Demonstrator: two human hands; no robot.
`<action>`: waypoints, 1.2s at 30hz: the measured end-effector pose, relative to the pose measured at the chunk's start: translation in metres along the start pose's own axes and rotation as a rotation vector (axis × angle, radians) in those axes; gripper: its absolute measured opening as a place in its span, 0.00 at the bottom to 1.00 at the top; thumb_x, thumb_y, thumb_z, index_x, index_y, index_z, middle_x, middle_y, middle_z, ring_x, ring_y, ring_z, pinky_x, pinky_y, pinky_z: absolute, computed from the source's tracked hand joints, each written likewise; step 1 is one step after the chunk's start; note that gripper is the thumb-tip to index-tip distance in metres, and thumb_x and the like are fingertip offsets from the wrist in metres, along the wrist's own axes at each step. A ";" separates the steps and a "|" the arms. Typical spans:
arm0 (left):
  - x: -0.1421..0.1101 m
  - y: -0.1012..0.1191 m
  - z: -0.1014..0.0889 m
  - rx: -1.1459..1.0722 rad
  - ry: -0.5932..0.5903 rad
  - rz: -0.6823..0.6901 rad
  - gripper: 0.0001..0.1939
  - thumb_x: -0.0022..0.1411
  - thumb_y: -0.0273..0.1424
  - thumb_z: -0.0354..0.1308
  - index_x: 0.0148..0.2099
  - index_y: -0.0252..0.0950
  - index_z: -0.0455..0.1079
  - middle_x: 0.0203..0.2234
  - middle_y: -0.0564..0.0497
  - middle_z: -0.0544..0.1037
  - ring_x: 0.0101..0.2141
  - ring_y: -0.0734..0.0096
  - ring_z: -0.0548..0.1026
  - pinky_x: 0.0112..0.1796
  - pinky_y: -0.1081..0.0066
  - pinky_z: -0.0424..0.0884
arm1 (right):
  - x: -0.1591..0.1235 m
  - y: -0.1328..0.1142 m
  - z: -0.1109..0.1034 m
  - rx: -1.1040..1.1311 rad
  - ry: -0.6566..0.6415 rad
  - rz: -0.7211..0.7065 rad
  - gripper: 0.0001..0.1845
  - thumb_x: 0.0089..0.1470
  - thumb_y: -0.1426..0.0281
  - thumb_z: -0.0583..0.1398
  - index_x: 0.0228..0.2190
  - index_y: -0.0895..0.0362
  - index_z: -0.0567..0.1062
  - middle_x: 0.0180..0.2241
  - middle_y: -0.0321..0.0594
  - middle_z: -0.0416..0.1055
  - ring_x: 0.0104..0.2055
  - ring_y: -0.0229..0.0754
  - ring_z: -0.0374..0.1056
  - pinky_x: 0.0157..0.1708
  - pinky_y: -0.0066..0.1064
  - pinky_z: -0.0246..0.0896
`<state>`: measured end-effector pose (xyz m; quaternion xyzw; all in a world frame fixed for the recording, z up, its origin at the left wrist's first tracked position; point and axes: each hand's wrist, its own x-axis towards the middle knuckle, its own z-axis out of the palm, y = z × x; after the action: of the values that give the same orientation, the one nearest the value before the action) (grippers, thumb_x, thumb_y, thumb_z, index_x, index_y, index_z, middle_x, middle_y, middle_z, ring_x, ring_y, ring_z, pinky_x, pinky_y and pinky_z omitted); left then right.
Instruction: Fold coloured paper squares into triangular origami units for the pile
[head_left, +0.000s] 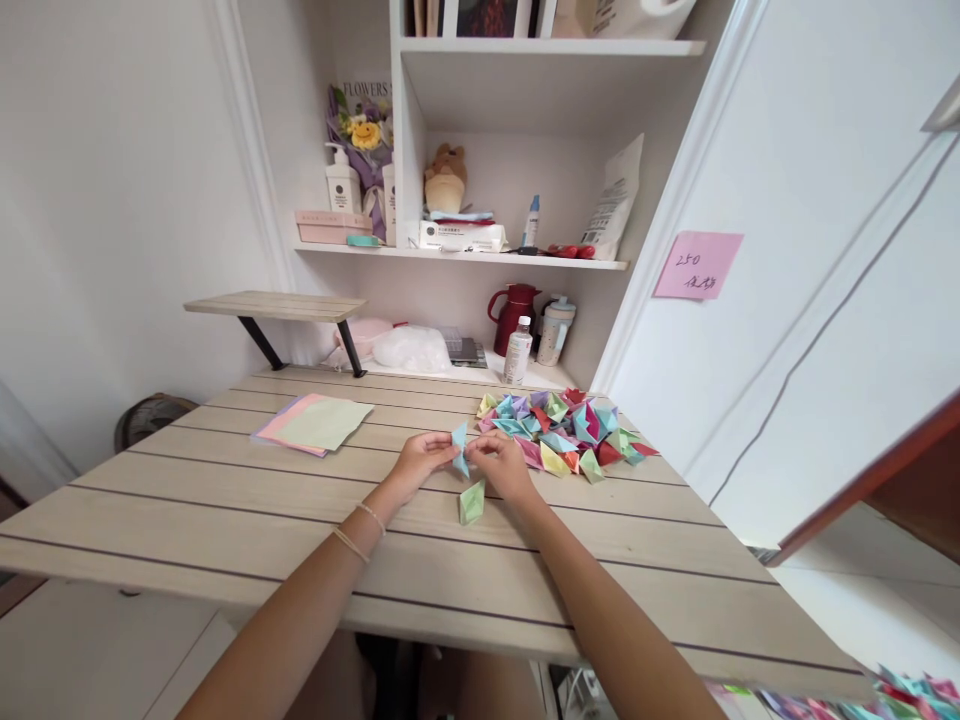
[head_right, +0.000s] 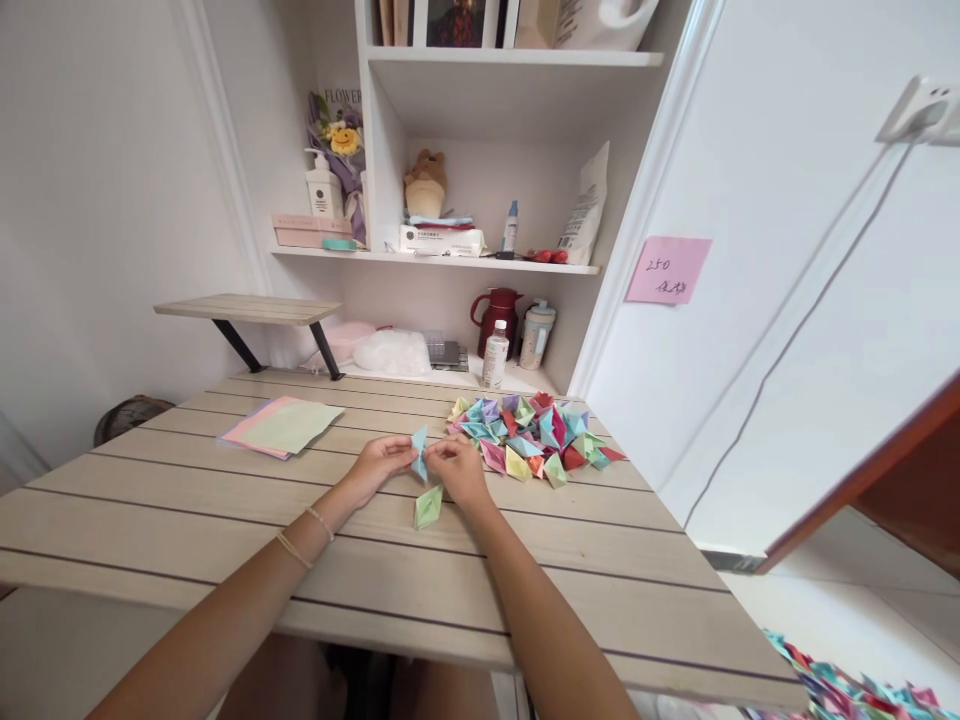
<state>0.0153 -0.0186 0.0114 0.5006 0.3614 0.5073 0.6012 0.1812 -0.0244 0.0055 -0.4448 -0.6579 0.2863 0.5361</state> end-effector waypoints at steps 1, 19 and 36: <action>0.000 -0.001 0.000 0.012 0.001 0.001 0.18 0.40 0.31 0.67 0.36 0.29 0.73 0.30 0.44 0.78 0.29 0.71 0.75 0.35 0.71 0.70 | -0.001 -0.002 0.000 -0.020 -0.014 -0.013 0.08 0.41 0.66 0.60 0.23 0.56 0.77 0.29 0.39 0.69 0.34 0.41 0.64 0.35 0.31 0.59; -0.001 0.000 -0.004 -0.115 -0.125 -0.127 0.27 0.47 0.28 0.64 0.51 0.35 0.64 0.42 0.41 0.74 0.39 0.63 0.75 0.44 0.60 0.69 | 0.000 -0.005 -0.002 -0.096 0.057 -0.063 0.12 0.44 0.61 0.59 0.27 0.56 0.78 0.31 0.41 0.70 0.33 0.41 0.66 0.33 0.32 0.62; 0.000 0.013 -0.020 0.331 0.122 0.118 0.27 0.49 0.35 0.61 0.51 0.33 0.63 0.42 0.39 0.74 0.42 0.59 0.73 0.45 0.60 0.66 | 0.003 -0.010 -0.022 -0.372 0.079 -0.127 0.13 0.51 0.61 0.54 0.32 0.54 0.74 0.29 0.39 0.74 0.28 0.41 0.67 0.30 0.30 0.58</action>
<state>-0.0069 -0.0141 0.0197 0.5812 0.4457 0.5050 0.4567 0.1992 -0.0280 0.0214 -0.5045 -0.7046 0.1076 0.4873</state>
